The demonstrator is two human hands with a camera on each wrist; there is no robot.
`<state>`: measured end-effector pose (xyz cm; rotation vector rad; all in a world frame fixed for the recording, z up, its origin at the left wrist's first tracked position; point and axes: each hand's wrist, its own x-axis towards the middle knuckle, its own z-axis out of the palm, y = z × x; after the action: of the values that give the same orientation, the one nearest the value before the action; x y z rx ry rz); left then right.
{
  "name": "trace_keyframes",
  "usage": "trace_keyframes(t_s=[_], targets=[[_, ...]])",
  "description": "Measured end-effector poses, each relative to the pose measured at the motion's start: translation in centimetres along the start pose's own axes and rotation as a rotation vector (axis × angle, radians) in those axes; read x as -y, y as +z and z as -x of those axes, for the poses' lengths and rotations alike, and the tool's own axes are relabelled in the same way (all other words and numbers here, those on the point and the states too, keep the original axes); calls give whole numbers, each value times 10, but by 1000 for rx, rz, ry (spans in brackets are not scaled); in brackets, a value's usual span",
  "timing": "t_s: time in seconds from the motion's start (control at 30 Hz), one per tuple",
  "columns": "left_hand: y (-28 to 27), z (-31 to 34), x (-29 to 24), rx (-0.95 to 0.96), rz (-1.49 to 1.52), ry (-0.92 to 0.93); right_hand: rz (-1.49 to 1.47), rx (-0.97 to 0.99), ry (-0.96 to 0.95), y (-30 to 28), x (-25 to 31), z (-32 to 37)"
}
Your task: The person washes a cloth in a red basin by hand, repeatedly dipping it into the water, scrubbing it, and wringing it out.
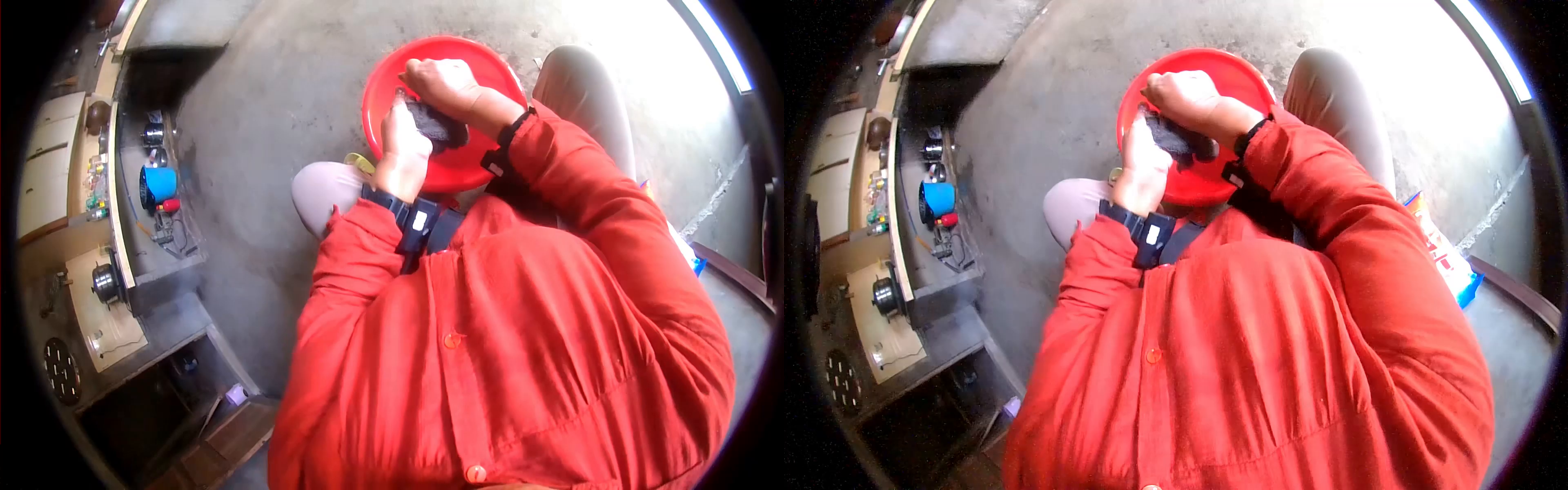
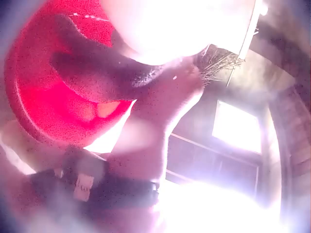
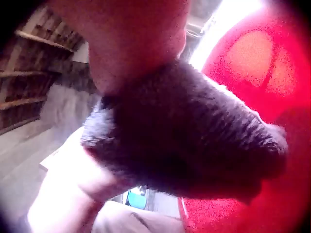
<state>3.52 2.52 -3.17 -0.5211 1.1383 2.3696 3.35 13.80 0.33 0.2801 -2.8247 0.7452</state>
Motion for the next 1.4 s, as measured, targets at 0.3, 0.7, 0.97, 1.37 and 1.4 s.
trace_keyframes(t_s=[0.3,0.7,0.97,1.37,1.4], targets=[[-19,4,10,198,-114,61,-133,29,27,1,14,5],[29,34,-17,333,-379,195,-1270,79,563,-12,-57,2],[9,12,-33,209,-151,289,-1400,493,345,-4,-48,23],[-23,2,-24,244,60,132,-520,-193,-246,-22,26,16],[-39,-15,-12,294,-69,265,-345,-155,-306,-22,40,21]])
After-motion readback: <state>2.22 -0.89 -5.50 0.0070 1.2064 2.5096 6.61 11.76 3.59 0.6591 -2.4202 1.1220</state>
